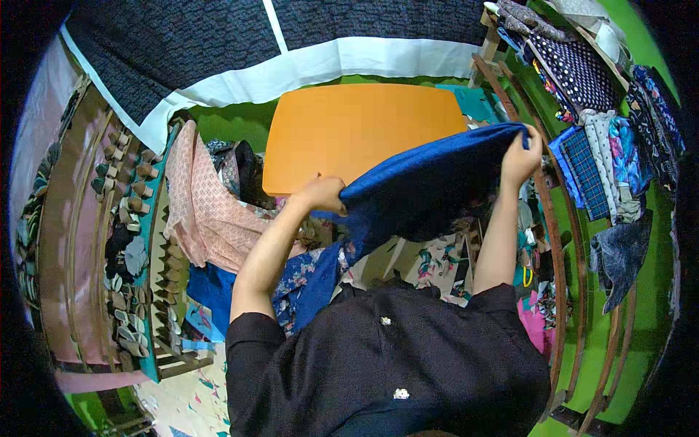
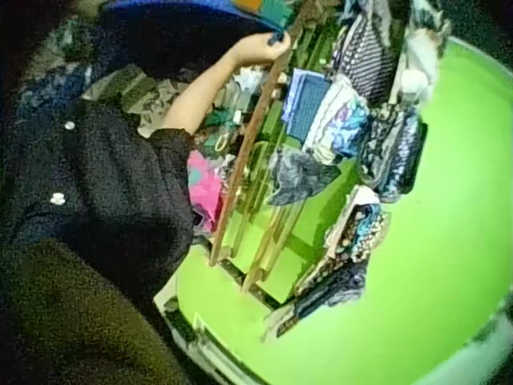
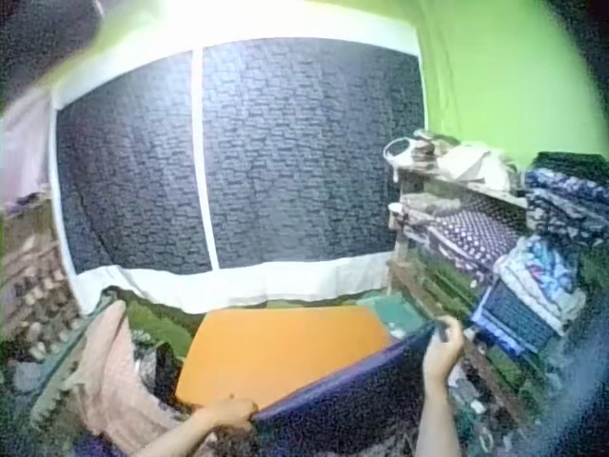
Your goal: Inspecting and folding patterned fabric pieces in a shoe manufacturing facility.
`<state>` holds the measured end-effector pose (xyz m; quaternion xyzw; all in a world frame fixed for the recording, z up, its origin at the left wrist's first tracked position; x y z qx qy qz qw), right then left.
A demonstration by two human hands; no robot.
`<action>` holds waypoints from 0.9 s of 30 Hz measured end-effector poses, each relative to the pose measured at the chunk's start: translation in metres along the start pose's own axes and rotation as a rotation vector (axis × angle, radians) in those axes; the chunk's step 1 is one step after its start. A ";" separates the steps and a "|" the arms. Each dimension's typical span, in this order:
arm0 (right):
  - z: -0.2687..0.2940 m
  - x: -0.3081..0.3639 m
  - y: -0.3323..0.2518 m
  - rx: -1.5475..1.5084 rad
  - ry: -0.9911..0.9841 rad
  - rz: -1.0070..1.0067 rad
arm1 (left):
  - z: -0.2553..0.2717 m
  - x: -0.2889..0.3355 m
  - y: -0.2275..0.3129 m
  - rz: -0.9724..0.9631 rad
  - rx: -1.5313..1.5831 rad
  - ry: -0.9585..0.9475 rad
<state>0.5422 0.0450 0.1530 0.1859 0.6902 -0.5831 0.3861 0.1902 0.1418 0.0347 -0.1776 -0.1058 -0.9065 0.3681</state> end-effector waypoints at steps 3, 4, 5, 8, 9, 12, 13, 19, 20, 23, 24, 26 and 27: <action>0.012 -0.009 -0.011 0.046 -0.036 -0.012 | -0.033 0.007 -0.016 -0.124 0.458 0.022; 0.014 -0.012 -0.006 0.027 -0.025 -0.040 | -0.035 0.012 -0.016 -0.195 0.674 0.019; 0.018 -0.015 0.001 0.030 -0.021 -0.041 | -0.035 0.015 -0.015 -0.265 0.892 0.014; 0.031 -0.018 0.010 0.033 0.028 -0.078 | -0.031 0.036 -0.035 -0.077 0.769 -0.145; 0.035 -0.019 0.014 0.077 0.060 -0.049 | -0.025 0.043 -0.038 -0.050 0.636 -0.128; 0.051 -0.024 0.033 0.079 0.099 -0.055 | -0.029 0.062 -0.056 0.069 0.521 -0.104; 0.054 -0.023 0.036 0.102 0.123 -0.012 | -0.030 0.068 -0.067 0.068 0.615 -0.024; 0.038 -0.013 0.062 0.175 -0.251 -0.136 | -0.007 0.088 -0.093 -0.186 1.466 0.332; 0.032 -0.008 0.064 0.279 -0.426 -0.144 | -0.006 0.084 -0.092 -0.109 1.546 0.407; 0.012 0.026 0.039 0.386 -0.887 -0.213 | -0.004 0.065 -0.078 -0.015 1.444 0.548; 0.002 0.040 0.022 0.250 -1.027 -0.308 | -0.010 0.059 -0.075 0.088 1.325 0.574; -0.013 0.073 -0.012 -0.016 -1.286 -0.381 | -0.002 0.049 -0.048 0.058 1.325 0.615; -0.018 0.094 -0.028 -0.150 -1.415 -0.353 | 0.000 0.045 -0.035 0.001 1.339 0.670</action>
Point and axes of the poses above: each hand's wrist, its own x-axis away from the middle knuckle, its own z-axis out of the back of the hand, y = z × x, the point moved 5 cm from there along -x, towards the middle knuckle, and after that the axes turned 11 degrees about -x, right-handed, at the moved point
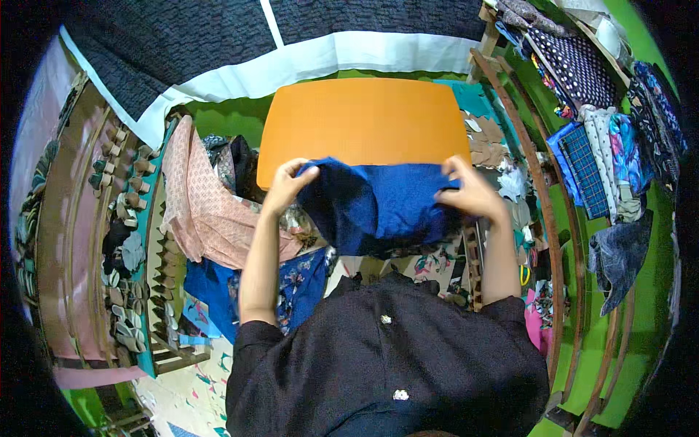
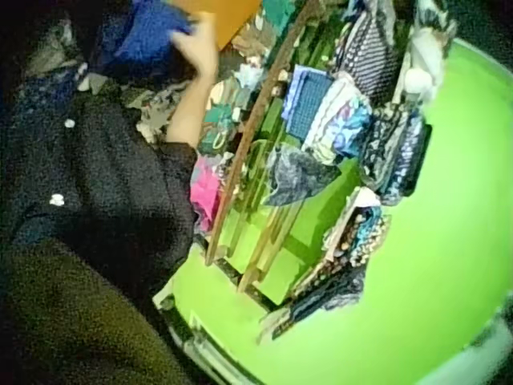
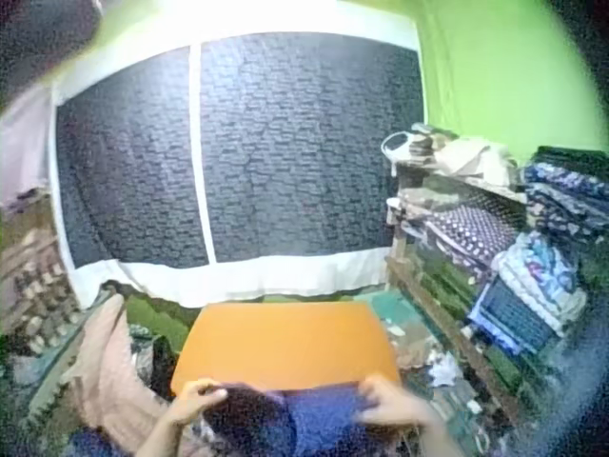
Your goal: Inspecting and folding patterned fabric pieces in a shoe manufacturing facility.
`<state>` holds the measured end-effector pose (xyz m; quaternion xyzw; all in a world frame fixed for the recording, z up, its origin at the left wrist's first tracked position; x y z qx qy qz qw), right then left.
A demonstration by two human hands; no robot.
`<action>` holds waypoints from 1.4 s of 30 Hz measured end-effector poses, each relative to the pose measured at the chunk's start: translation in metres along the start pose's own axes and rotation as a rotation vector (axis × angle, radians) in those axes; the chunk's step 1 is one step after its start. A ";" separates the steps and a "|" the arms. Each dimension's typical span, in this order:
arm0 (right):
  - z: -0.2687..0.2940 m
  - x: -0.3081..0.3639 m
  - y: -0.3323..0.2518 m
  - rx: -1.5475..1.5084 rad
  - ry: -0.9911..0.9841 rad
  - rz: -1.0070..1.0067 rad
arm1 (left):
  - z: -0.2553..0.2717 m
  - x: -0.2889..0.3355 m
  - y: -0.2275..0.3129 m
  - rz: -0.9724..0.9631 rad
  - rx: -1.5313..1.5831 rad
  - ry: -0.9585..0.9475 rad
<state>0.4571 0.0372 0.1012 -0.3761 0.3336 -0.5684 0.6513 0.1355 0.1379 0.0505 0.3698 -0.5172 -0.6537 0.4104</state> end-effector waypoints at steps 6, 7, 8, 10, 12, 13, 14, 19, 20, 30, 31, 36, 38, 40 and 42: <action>-0.095 0.010 -0.067 -0.302 -0.602 0.080 | -0.079 0.006 0.013 0.020 0.157 -0.030; -0.098 0.009 -0.071 -0.364 -0.594 0.097 | -0.085 0.007 0.010 0.068 0.154 -0.046; -0.106 0.008 -0.068 -0.364 -0.598 0.097 | -0.090 0.009 0.007 0.117 0.152 -0.061; -0.106 -0.001 -0.066 -0.285 -0.251 0.274 | -0.093 0.012 0.010 0.200 0.143 -0.007; -0.106 0.000 -0.065 -0.240 -0.181 0.293 | -0.090 0.018 0.028 0.188 0.024 0.007; -0.107 -0.001 -0.061 -0.222 -0.145 0.310 | -0.089 0.021 0.033 0.195 -0.007 0.096; -0.109 -0.002 -0.057 -0.205 -0.109 0.327 | -0.091 0.022 0.040 0.199 -0.006 0.100; -0.106 -0.002 -0.038 -0.479 0.018 0.103 | -0.082 0.037 0.014 0.207 0.302 -0.337; -0.102 -0.003 -0.036 -0.479 0.019 0.100 | -0.083 0.038 0.022 0.172 0.148 -0.304; -0.099 -0.002 -0.066 -0.225 0.056 0.127 | -0.093 0.045 0.012 0.153 -0.156 -0.388; -0.101 -0.005 -0.059 -0.209 0.055 0.096 | -0.095 0.048 0.038 -0.049 -0.174 -0.380; -0.102 -0.009 -0.045 -0.095 0.019 0.058 | -0.107 0.051 0.043 -0.168 -0.432 -0.614; -0.100 -0.012 -0.041 -0.236 -0.246 0.428 | -0.113 0.053 0.048 -0.303 -0.603 -0.761; -0.101 -0.014 -0.012 -0.591 -0.549 0.267 | -0.114 0.050 0.060 -0.366 -0.654 -0.734; -0.111 -0.019 0.011 -0.634 -0.638 0.250 | -0.113 0.044 0.069 -0.355 -0.719 -0.880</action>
Point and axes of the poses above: each hand's wrist, its own x-axis away from the middle knuckle, its own z-axis out of the back of the hand, y = z × x, the point moved 5 cm from there along -x, towards the middle knuckle, and after that the axes turned 11 degrees about -x, right-handed, at the moved point
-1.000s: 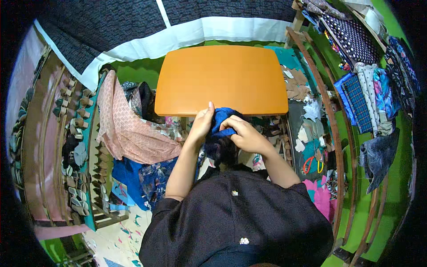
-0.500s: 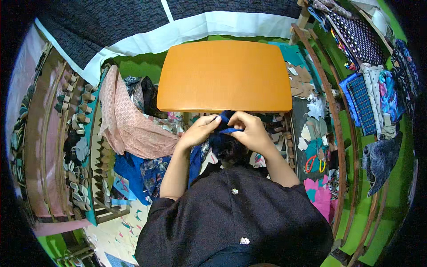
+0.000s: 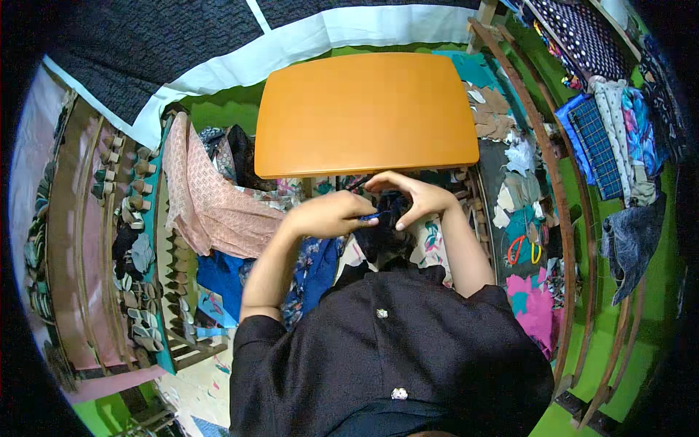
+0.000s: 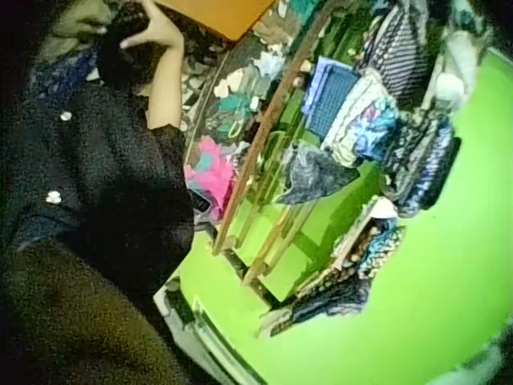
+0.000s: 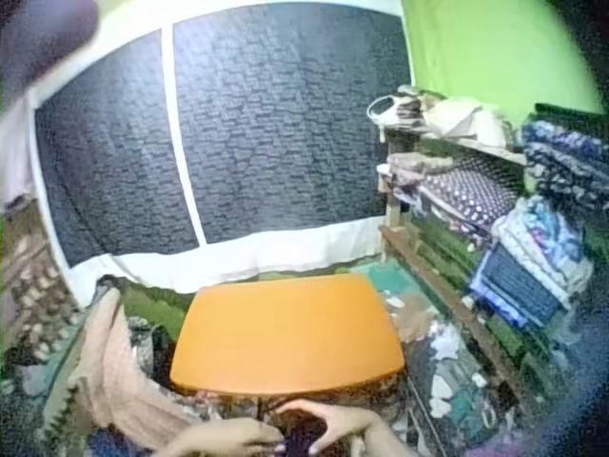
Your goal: Inspecting and folding patterned fabric pieces in a shoe manufacturing facility.
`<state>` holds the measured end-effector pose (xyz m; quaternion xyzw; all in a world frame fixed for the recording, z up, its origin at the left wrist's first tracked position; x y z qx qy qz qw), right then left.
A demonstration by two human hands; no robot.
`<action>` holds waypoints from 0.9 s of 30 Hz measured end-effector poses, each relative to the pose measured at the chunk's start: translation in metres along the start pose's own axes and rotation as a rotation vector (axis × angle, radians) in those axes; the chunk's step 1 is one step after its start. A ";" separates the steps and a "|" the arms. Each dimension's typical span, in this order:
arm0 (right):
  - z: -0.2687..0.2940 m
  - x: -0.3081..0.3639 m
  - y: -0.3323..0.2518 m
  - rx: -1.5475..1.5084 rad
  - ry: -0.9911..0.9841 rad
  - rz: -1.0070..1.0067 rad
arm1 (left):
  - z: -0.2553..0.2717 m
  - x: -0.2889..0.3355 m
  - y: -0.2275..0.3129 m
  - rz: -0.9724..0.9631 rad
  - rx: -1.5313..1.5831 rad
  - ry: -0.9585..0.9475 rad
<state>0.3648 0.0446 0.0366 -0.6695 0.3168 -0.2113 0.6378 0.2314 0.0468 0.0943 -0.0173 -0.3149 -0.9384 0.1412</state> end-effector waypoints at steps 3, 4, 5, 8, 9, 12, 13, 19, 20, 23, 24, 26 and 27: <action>-0.004 -0.006 0.042 0.248 -0.141 -0.078 | 0.037 0.000 0.022 -0.040 -0.065 -0.007; -0.006 -0.007 0.068 0.079 -0.078 -0.157 | 0.051 0.000 0.025 -0.042 -0.082 -0.005; -0.003 -0.005 0.086 0.246 -0.045 -0.224 | 0.068 0.008 0.030 -0.028 -0.136 0.077; 0.020 0.015 0.164 0.455 0.104 -0.335 | 0.111 0.031 0.032 0.000 -0.218 0.420; 0.028 0.027 0.184 0.492 0.200 -0.383 | 0.120 0.050 0.023 0.119 -0.181 0.557; 0.029 0.060 0.186 0.592 0.296 -0.630 | 0.138 0.125 -0.015 0.250 0.262 1.092; 0.027 0.071 0.183 0.584 0.424 -0.531 | 0.147 0.139 -0.023 0.244 0.348 1.229; 0.034 0.130 0.241 0.477 0.869 -0.359 | 0.179 0.164 -0.010 0.200 0.386 1.567; 0.040 0.150 0.247 0.091 0.961 -0.545 | 0.181 0.169 -0.015 0.207 0.397 1.573; 0.065 0.189 0.218 0.341 1.101 -0.284 | 0.180 0.180 -0.037 0.257 0.377 1.559; 0.069 0.205 0.201 0.478 1.158 -0.219 | 0.177 0.176 -0.039 0.330 0.367 1.578; 0.083 0.246 0.185 0.477 1.307 -0.210 | 0.176 0.174 -0.060 0.270 0.334 1.377; 0.092 0.270 0.181 0.350 1.397 -0.290 | 0.174 0.165 -0.063 0.293 0.317 1.363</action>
Point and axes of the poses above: each hand's wrist, its own x-axis away from the middle knuckle, its own z-axis out of the back of the hand, y = z × x, the point moved 5 cm from there along -x, towards the middle knuckle, and after that the axes turned 11 degrees about -x, right-handed, at the moved point
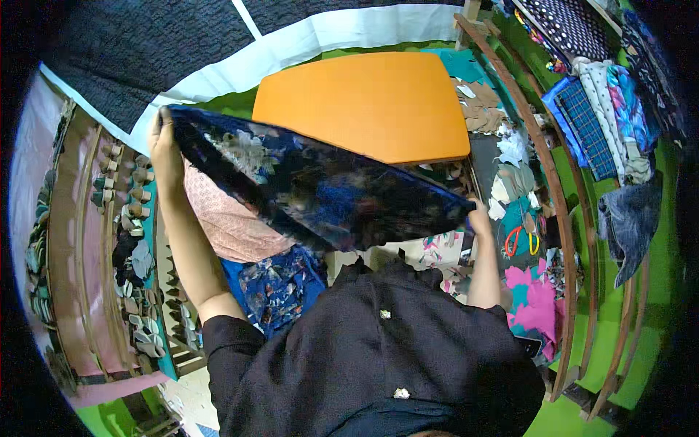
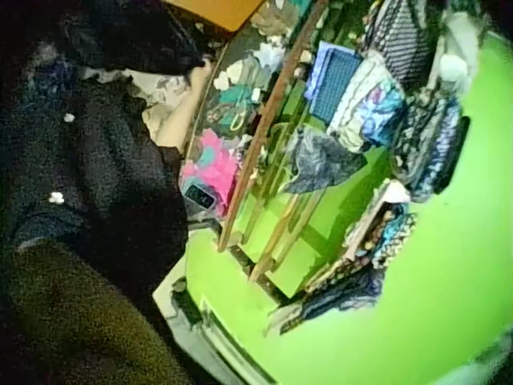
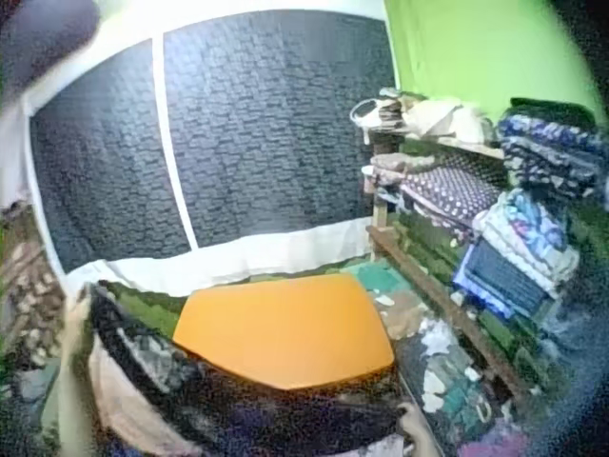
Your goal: Inspecting and folding patterned fabric pieces in a shoe manufacturing facility.
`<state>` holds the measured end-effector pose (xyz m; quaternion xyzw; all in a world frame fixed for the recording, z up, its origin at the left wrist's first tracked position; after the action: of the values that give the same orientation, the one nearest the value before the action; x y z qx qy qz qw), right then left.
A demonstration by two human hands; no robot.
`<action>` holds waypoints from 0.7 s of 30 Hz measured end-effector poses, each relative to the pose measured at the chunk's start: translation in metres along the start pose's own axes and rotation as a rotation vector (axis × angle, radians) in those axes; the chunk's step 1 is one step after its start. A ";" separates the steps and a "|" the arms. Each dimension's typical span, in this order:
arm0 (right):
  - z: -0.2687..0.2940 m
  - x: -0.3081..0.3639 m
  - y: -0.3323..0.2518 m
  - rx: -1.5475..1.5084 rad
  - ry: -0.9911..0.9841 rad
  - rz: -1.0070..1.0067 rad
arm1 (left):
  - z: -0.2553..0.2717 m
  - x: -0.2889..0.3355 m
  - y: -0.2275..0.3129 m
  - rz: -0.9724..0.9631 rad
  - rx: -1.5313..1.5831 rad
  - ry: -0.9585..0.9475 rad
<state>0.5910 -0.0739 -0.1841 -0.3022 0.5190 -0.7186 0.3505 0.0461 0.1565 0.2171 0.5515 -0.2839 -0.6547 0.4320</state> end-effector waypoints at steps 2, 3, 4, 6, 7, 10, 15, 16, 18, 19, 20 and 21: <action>0.025 0.014 -0.029 -0.257 0.050 -0.291 | 0.011 -0.003 -0.044 0.152 -0.094 0.125; 0.028 0.029 -0.056 -0.472 0.058 -0.436 | 0.022 -0.002 -0.060 0.219 -0.190 0.156; 0.037 0.022 -0.044 -0.718 -0.068 -0.326 | -0.005 0.002 -0.044 0.316 0.036 0.104; 0.063 0.037 -0.046 -0.898 0.114 -0.386 | -0.028 0.008 -0.045 0.350 -0.002 -0.027; 0.062 0.056 -0.076 -1.027 0.138 -0.384 | -0.036 0.020 -0.030 0.373 -0.146 -0.026; 0.045 0.097 -0.159 -0.848 0.103 -0.054 | -0.033 0.032 -0.086 0.401 0.039 -0.204; 0.008 0.125 -0.091 -1.172 0.075 -0.318 | -0.063 0.072 -0.098 0.193 -0.511 -0.446; 0.000 0.139 -0.097 -1.229 0.035 -0.343 | -0.067 0.083 -0.078 -0.109 -0.936 -0.375; 0.001 0.163 -0.113 -1.416 0.104 -0.340 | -0.070 0.104 -0.058 -0.691 -1.439 -0.182; 0.017 0.170 -0.111 -1.423 0.103 -0.175 | -0.064 0.104 -0.062 -0.742 -1.466 -0.198; 0.037 0.178 -0.104 -1.427 0.188 -0.173 | -0.054 0.098 -0.069 -0.715 -1.463 -0.194; 0.053 0.190 -0.111 -1.429 0.281 -0.172 | -0.048 0.092 -0.077 -0.690 -1.455 -0.198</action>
<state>0.5033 -0.2338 -0.0495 -0.4016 0.8755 -0.2619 -0.0597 0.0716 0.1167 0.0974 0.1286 0.3622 -0.8174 0.4291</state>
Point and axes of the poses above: each hand's wrist, its own x-axis away from the middle knuckle, its own z-axis out of the back of the hand, y = z × x, the point moved 5 cm from there along -x, towards the middle knuckle, and after that the axes turned 11 degrees about -x, right-handed, at the moved point
